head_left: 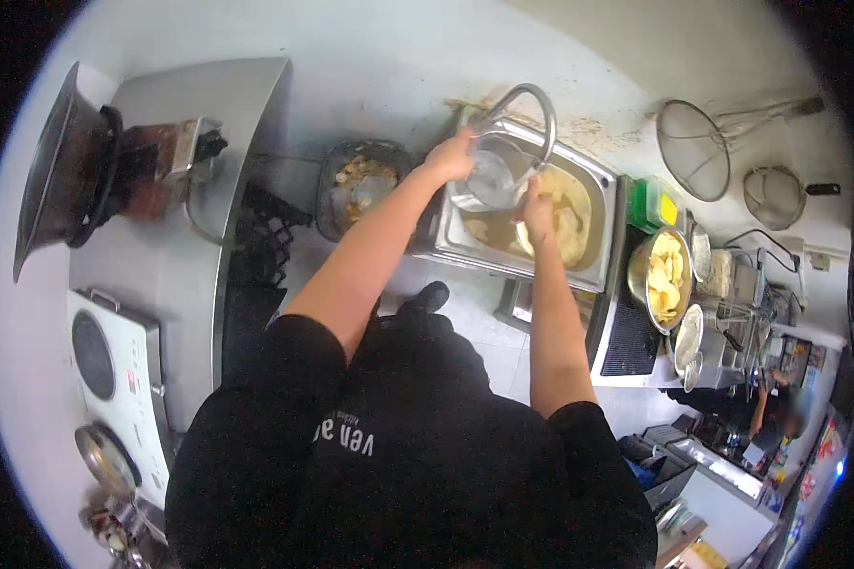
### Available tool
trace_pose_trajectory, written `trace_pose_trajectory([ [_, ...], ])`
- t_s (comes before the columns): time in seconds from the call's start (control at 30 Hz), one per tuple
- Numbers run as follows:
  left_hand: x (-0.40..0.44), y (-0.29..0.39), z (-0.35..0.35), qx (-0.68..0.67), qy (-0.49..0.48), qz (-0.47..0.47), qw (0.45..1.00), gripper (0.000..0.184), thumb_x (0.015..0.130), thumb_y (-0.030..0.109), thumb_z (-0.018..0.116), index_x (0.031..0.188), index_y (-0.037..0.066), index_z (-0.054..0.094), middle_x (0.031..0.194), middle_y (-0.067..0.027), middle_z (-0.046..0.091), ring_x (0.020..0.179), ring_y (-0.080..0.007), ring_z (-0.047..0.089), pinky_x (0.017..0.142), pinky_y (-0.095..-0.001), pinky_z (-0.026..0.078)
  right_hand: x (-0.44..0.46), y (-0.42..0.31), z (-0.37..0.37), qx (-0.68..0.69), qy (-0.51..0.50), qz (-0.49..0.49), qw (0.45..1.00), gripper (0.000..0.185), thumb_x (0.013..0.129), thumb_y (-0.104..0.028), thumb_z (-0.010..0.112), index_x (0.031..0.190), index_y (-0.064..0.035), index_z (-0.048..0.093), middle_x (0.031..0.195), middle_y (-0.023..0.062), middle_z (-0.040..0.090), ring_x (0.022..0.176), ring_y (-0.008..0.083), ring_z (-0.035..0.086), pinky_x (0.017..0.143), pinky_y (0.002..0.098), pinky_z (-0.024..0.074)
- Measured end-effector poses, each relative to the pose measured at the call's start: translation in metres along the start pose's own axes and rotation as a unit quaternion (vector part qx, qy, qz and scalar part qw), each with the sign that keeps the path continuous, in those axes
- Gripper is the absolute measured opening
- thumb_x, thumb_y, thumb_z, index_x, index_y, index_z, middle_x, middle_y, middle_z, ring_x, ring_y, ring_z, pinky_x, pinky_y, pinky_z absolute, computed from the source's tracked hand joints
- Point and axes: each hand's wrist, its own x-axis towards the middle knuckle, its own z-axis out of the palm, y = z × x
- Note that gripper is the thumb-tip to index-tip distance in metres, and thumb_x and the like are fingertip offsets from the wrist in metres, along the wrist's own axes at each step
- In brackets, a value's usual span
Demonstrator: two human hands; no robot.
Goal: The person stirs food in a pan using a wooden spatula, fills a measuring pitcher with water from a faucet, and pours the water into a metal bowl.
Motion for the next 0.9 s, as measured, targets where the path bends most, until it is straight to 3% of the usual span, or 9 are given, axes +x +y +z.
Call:
trace_pose_trajectory([
  [0.07,-0.006,0.009,-0.008,0.011,-0.014,-0.013,1.000,0.063,0.069,0.007,0.056,0.129,0.009,0.038,0.110,-0.0247,0.057,0.105,-0.0393,0.055,0.088,-0.0444,0.043,-0.011,-0.009,0.002,-0.031,-0.001,-0.020,0.999,0.073,0.088,-0.061,0.034,0.051,-0.0015,0.051,0.053,0.0147,0.056,0.051,0.0233,0.059,0.058,0.0374,0.0490],
  [0.1,0.003,-0.008,0.001,0.005,-0.005,0.005,1.000,0.063,0.069,0.007,0.055,0.130,0.009,0.038,0.111,-0.0250,0.057,0.105,-0.0393,0.054,0.089,-0.0442,0.042,-0.014,-0.009,0.003,-0.121,0.019,-0.086,0.989,0.073,0.087,-0.063,0.034,0.052,-0.0017,0.053,0.052,0.0143,0.056,0.052,0.0234,0.059,0.059,0.0377,0.0486],
  [0.17,0.014,-0.023,0.010,0.009,0.016,0.058,0.998,0.063,0.069,0.006,0.054,0.130,0.008,0.038,0.115,-0.0252,0.055,0.108,-0.0389,0.053,0.091,-0.0432,0.041,-0.019,-0.008,0.005,-0.146,0.055,-0.112,0.981,0.074,0.086,-0.065,0.035,0.055,-0.0011,0.056,0.051,0.0136,0.056,0.052,0.0235,0.059,0.059,0.0375,0.0481],
  [0.27,0.010,-0.015,0.002,0.010,-0.016,0.060,0.998,0.055,0.073,0.008,0.051,0.126,0.008,0.039,0.113,-0.0256,0.056,0.107,-0.0401,0.053,0.091,-0.0428,0.040,-0.007,-0.001,0.014,0.006,0.021,0.028,0.999,0.077,0.084,-0.067,0.036,0.057,0.0012,0.058,0.049,0.0125,0.054,0.048,0.0226,0.057,0.054,0.0355,0.0476],
  [0.33,0.013,-0.017,0.005,-0.003,-0.020,0.060,0.998,0.051,0.074,0.006,0.048,0.125,0.008,0.038,0.111,-0.0257,0.056,0.106,-0.0408,0.053,0.090,-0.0415,0.041,-0.028,-0.023,0.003,0.044,0.008,0.029,0.999,0.082,0.083,-0.068,0.037,0.063,0.0086,0.061,0.054,0.0194,0.057,0.056,0.0288,0.061,0.061,0.0390,0.0498],
  [0.47,0.016,-0.022,0.004,-0.040,-0.039,0.012,0.998,0.049,0.073,0.002,0.044,0.122,0.006,0.039,0.111,-0.0237,0.058,0.107,-0.0398,0.053,0.090,-0.0401,0.041,-0.029,-0.025,0.006,0.084,0.006,0.040,0.996,0.084,0.082,-0.070,0.034,0.053,0.0041,0.058,0.047,0.0160,0.055,0.051,0.0267,0.060,0.062,0.0370,0.0496],
  [0.53,0.017,-0.026,0.005,-0.045,-0.032,0.036,0.998,0.049,0.073,0.000,0.043,0.122,0.005,0.038,0.111,-0.0235,0.058,0.107,-0.0397,0.053,0.091,-0.0401,0.040,-0.033,-0.031,0.001,0.061,-0.011,0.041,0.997,0.084,0.081,-0.072,0.032,0.049,0.0016,0.057,0.047,0.0149,0.054,0.051,0.0254,0.060,0.063,0.0353,0.0492],
  [0.77,0.020,-0.025,0.009,-0.033,-0.036,0.039,0.998,0.052,0.072,-0.001,0.040,0.123,0.004,0.035,0.116,-0.0234,0.056,0.111,-0.0389,0.051,0.094,-0.0394,0.038,-0.037,-0.033,-0.002,0.049,-0.011,0.044,0.998,0.083,0.083,-0.070,0.031,0.051,0.0026,0.057,0.049,0.0168,0.055,0.055,0.0285,0.061,0.066,0.0364,0.0487],
  [0.9,0.018,-0.019,0.007,-0.022,-0.044,0.043,0.998,0.052,0.072,-0.001,0.039,0.123,0.004,0.035,0.115,-0.0231,0.056,0.111,-0.0390,0.051,0.094,-0.0400,0.037,-0.036,-0.032,0.000,0.064,0.014,0.037,0.997,0.080,0.084,-0.068,0.036,0.048,0.0010,0.054,0.045,0.0116,0.052,0.047,0.0227,0.056,0.054,0.0348,0.0477],
])
